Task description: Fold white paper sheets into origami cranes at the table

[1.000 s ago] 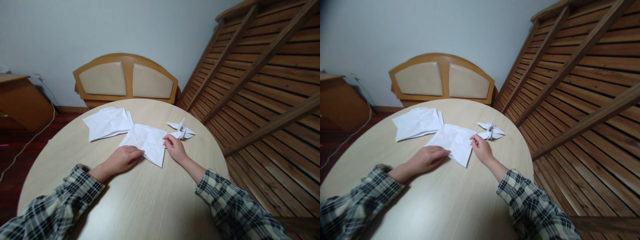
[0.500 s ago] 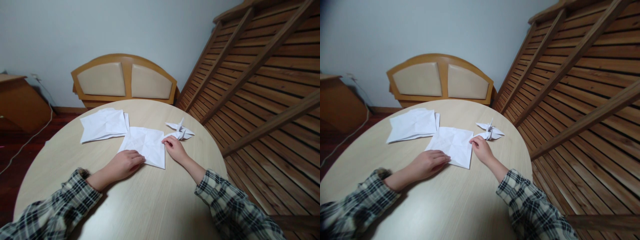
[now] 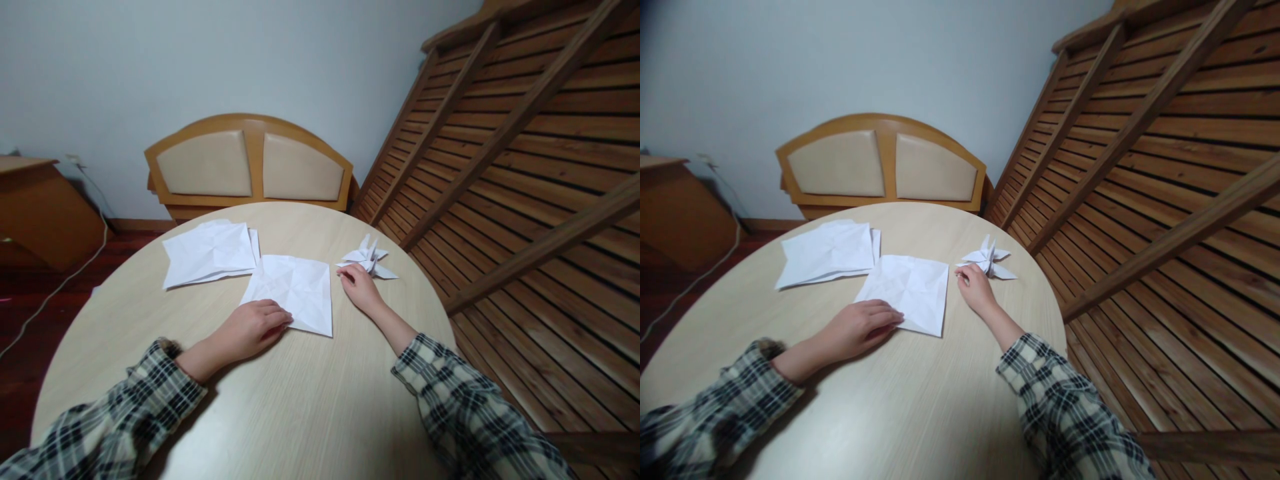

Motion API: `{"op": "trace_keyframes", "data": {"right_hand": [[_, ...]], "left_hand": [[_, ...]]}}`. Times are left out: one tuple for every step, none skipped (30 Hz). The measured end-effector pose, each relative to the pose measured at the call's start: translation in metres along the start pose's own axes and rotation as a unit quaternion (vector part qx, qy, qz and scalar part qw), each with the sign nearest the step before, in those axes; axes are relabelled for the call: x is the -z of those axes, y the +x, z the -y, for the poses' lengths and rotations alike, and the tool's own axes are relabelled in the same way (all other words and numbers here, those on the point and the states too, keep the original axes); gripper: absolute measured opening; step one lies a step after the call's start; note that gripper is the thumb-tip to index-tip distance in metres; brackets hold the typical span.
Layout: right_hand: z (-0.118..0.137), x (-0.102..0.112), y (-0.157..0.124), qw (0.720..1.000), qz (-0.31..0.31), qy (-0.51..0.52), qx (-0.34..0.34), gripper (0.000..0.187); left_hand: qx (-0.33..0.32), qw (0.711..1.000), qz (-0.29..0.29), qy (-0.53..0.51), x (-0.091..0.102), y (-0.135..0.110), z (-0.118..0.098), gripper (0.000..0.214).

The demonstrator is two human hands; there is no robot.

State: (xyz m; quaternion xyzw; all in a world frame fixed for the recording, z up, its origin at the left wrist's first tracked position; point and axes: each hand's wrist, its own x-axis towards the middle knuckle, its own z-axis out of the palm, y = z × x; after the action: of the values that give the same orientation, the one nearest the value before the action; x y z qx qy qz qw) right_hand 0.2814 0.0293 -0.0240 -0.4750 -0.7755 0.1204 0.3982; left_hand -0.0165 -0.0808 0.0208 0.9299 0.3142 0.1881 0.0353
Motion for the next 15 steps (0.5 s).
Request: {"op": "trace_keyframes", "data": {"right_hand": [[-0.003,0.001,0.002,1.000,-0.005,-0.003,-0.004,0.020],[-0.007,0.001,0.003,1.000,-0.010,-0.007,-0.007,0.020],[-0.010,0.001,0.005,1.000,-0.013,-0.009,-0.010,0.020],[-0.012,0.002,0.006,1.000,-0.016,-0.010,-0.014,0.020],[-0.015,0.002,0.008,1.000,-0.019,-0.010,-0.019,0.019],[-0.016,0.002,0.009,0.999,-0.021,-0.010,-0.022,0.019],[-0.018,0.003,0.010,0.999,-0.023,-0.009,-0.024,0.018],[-0.018,0.003,0.010,0.999,-0.027,-0.008,-0.025,0.018],[-0.018,0.004,0.011,0.999,-0.031,-0.006,-0.024,0.018],[-0.017,0.004,0.011,0.999,-0.034,-0.003,-0.021,0.018],[-0.015,0.005,0.010,0.999,-0.036,0.000,-0.015,0.019],[-0.012,0.005,0.009,0.999,-0.036,0.005,-0.005,0.020],[-0.008,0.006,0.008,0.999,-0.027,0.009,0.015,0.024],[-0.003,0.006,0.006,0.999,-0.013,0.012,0.040,0.029],[0.002,0.007,0.004,0.998,0.004,0.017,0.064,0.035]], "left_hand": [[0.000,1.000,0.000,-0.001,0.000,0.000,0.000,0.024],[0.000,1.000,0.000,-0.001,0.000,0.000,0.000,0.024],[0.000,1.000,0.001,-0.001,0.000,0.000,0.000,0.024],[0.000,1.000,0.002,-0.001,0.000,0.001,-0.001,0.024],[0.001,1.000,0.005,-0.001,0.000,0.001,-0.001,0.024],[0.002,1.000,0.008,-0.001,0.000,0.001,-0.002,0.024],[0.004,1.000,0.012,-0.002,0.000,0.002,-0.002,0.024],[0.005,1.000,0.015,-0.004,0.000,0.002,-0.002,0.024],[0.006,1.000,0.017,-0.005,0.000,0.002,-0.003,0.025],[0.006,1.000,0.017,-0.006,0.000,0.002,-0.002,0.025],[0.005,1.000,0.017,-0.006,-0.001,0.002,-0.002,0.025],[0.004,1.000,0.018,-0.007,-0.001,0.002,-0.001,0.025],[0.004,1.000,0.018,-0.007,-0.001,0.001,0.000,0.025],[0.004,1.000,0.018,-0.009,-0.001,0.001,0.001,0.025],[0.004,1.000,0.016,-0.012,-0.001,0.000,0.002,0.026]]}}
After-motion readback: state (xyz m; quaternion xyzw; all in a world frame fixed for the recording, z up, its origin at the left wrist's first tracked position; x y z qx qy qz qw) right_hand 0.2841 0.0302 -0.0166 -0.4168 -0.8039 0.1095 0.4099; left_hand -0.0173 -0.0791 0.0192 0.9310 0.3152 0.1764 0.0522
